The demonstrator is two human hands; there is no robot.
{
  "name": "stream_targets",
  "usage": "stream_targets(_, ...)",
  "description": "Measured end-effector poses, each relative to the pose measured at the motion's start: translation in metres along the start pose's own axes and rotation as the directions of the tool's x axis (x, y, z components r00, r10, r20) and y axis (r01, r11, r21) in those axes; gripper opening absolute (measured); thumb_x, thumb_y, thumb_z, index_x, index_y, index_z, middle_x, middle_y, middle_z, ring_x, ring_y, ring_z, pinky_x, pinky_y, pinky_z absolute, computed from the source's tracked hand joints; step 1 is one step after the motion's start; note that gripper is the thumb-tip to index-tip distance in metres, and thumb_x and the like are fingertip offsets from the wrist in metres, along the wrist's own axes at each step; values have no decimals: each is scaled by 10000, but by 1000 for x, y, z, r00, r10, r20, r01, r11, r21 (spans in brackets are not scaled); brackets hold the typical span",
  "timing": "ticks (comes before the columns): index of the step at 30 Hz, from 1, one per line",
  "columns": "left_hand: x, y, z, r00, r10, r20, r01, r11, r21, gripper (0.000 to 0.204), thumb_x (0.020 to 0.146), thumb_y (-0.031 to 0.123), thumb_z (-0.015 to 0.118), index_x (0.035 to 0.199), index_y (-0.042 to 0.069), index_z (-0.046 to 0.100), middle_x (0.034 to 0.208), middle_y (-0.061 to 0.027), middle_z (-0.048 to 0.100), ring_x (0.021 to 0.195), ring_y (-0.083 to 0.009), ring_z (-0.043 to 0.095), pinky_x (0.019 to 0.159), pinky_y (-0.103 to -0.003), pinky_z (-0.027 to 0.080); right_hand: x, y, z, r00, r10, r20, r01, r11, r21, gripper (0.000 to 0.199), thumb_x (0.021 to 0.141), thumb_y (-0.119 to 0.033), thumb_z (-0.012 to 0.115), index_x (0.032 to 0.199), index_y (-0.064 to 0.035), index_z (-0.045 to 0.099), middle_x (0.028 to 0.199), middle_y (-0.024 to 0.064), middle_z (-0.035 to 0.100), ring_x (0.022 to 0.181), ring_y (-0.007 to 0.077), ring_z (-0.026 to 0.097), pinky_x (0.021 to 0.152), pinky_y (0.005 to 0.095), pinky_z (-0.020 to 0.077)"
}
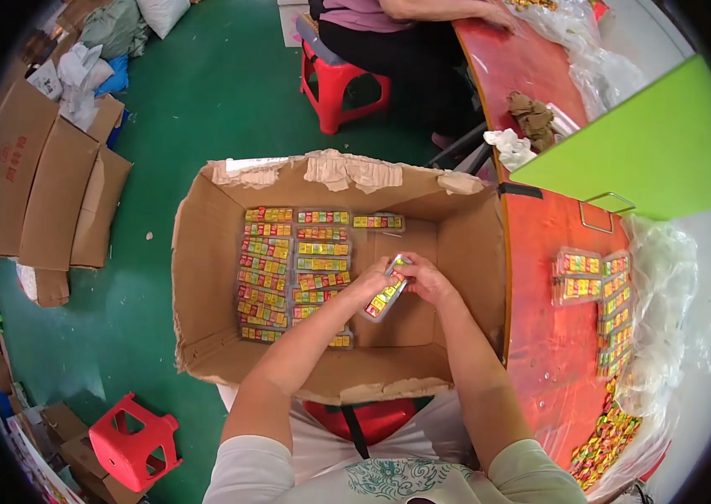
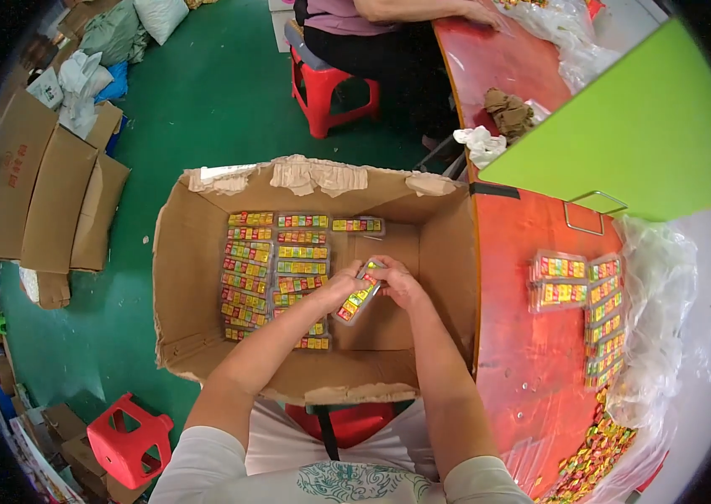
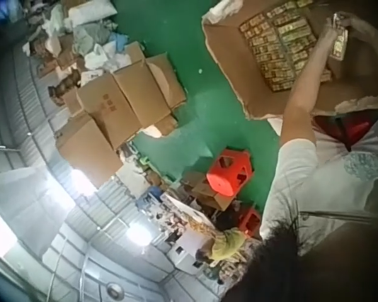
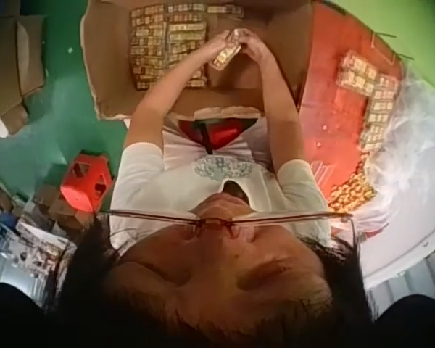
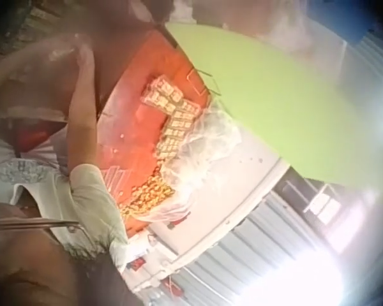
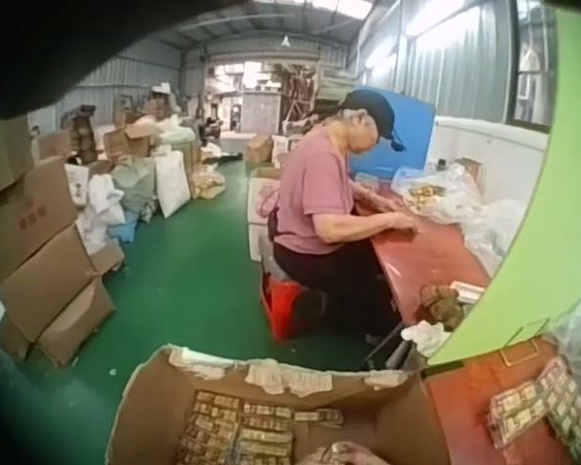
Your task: The recorder is organizing and packing small product boxes into a larger shipping carton at a factory workstation.
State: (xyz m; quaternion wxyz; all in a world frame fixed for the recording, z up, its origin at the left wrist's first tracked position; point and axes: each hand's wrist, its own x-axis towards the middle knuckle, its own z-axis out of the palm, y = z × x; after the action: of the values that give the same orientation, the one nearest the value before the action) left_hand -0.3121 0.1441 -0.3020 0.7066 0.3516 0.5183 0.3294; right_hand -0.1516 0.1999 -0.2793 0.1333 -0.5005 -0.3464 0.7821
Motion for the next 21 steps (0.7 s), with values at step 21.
stream_targets(21,48,-44,-9,806,499,318,-311,-99,945,364,746,165,572,1086,38,599,1176,-155,502,1176,-346,407,1000,-499,300,128,61,-31,871,-33,-491,324,790,521,141,820,-118,681,945,-82,627,906,48,658,832,200,631,706,329,516)
